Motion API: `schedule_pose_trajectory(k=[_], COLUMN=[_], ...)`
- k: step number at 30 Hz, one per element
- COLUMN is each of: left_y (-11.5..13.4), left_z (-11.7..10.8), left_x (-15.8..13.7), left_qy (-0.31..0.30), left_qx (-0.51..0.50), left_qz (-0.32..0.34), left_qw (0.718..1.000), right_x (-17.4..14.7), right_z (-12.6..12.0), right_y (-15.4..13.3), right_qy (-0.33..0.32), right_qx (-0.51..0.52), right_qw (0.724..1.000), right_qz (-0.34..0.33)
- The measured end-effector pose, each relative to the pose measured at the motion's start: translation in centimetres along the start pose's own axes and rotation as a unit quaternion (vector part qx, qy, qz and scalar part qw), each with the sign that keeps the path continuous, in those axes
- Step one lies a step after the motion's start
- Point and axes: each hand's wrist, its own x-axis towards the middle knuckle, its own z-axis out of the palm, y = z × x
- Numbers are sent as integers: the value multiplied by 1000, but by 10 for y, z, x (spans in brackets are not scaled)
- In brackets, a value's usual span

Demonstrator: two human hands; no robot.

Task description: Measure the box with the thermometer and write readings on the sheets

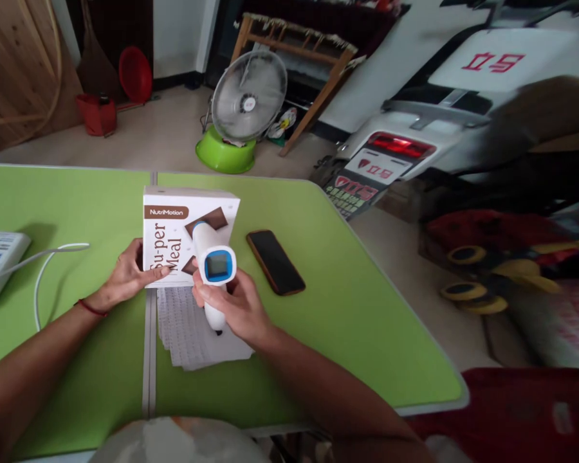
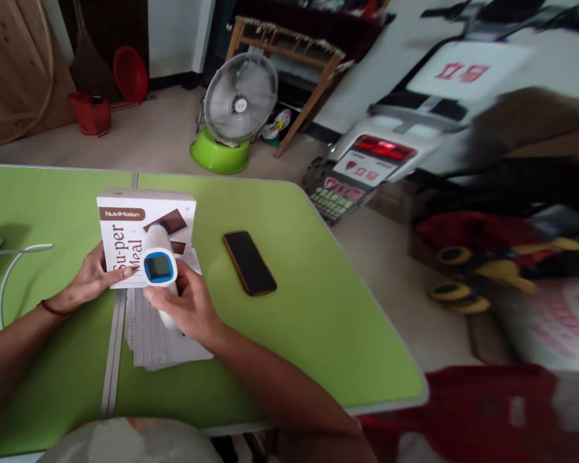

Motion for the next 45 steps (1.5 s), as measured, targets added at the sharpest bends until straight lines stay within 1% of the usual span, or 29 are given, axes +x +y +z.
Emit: schedule_pose_trajectory(k=[4,8,13,18,26,32,38,45], left_y=[-3,-3,1,1,0,-1,-2,-1], left_z=[0,-1,-2,-3,-5,-5,-5,-4], left_x=[0,1,3,4,4,3,3,3], left_qy=[1,6,1,-11,-21,-22,-21,-22], left_qx=[16,32,49,53,52,51,52,47], left_qz=[-7,-8,-3,2,-3,-6,-5,6], left_qw=[1000,999,999,999,998,998,998,999], right_x=[2,1,2,5,5,4,4,3], right_z=[3,7,8,6,6,6,3,2], right_y=[3,10,16,16,11,11,13,15], right_qy=[37,50,33,16,34,19,23,16], right_qx=[24,43,56,55,58,55,38,56], right_qw=[999,997,998,998,997,998,998,998], right_qz=[13,37,20,13,35,20,34,33])
